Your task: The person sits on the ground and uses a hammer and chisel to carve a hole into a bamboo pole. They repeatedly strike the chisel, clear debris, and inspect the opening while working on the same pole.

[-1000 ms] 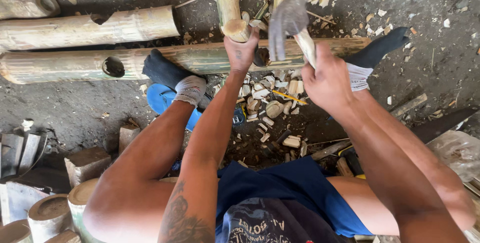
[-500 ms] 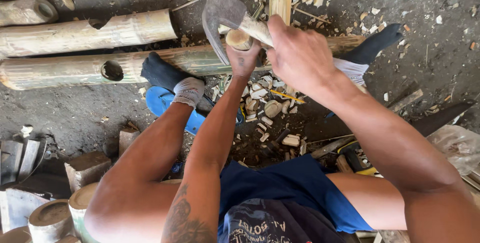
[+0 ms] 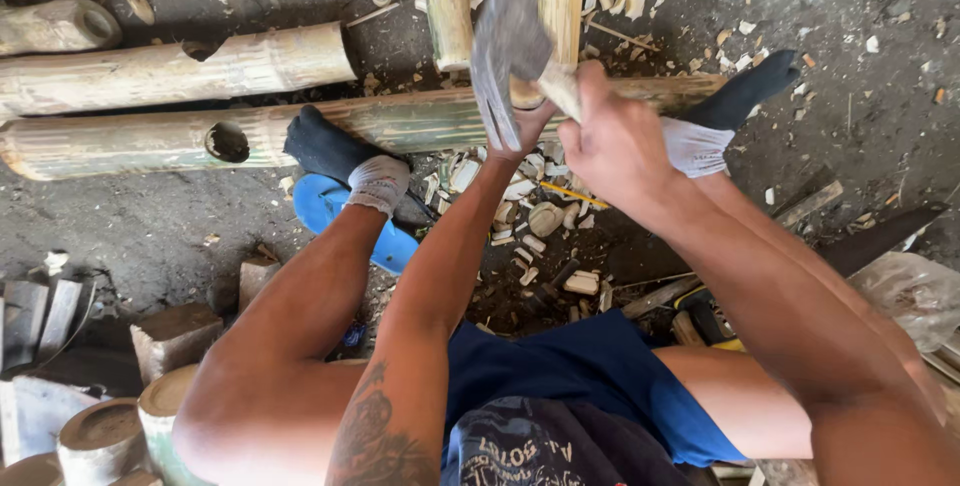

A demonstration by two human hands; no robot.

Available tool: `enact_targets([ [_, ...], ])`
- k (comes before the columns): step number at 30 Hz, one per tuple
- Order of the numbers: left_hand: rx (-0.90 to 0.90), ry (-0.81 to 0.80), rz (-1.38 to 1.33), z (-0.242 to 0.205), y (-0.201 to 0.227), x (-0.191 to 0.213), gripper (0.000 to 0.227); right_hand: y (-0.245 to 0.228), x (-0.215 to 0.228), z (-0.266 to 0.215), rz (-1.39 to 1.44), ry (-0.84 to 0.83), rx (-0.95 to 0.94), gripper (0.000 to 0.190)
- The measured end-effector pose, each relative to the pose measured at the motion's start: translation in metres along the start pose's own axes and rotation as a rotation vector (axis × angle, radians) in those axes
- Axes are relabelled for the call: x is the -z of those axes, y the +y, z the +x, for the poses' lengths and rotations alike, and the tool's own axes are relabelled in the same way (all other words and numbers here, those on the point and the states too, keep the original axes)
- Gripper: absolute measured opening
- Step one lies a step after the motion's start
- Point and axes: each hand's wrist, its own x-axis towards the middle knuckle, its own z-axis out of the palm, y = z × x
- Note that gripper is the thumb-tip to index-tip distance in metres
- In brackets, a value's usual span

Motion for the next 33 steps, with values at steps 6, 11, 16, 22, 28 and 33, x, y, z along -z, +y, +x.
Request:
enact_targets([
  [6, -0.028, 0.110, 0.019, 0.025, 0.011, 0.020, 0.037, 0.023, -0.017, -0.013, -0.100, -0.164, -0.113, 0.038],
  [11, 0.259, 0.117, 0.031, 0.019, 0.011, 0.026, 0.037, 0.021, 0.037, -0.034, 0.067, -0.050, -0.171, 0.020],
  [16, -0.064, -0.069, 0.010, -0.017, -0.006, 0.020, 0.026, 0.013, 0.034, -0.032, 0.195, 0.323, 0.065, 0.023],
  [22, 0.148, -0.144, 0.107, -0.007, -0.048, 0.015, 0.035, 0.039, -0.046, -0.023, -0.117, -0.286, -0.150, 0.040],
  [28, 0.071, 0.199, -0.292, 0.038, -0.039, 0.030, 0.017, 0.060, -0.023, -0.038, 0.032, 0.017, -0.120, 0.029],
  [33, 0.071, 0.164, -0.167, 0.015, 0.021, 0.033, 0.024, 0.028, 0.021, -0.041, 0.188, 0.140, -0.126, 0.023],
])
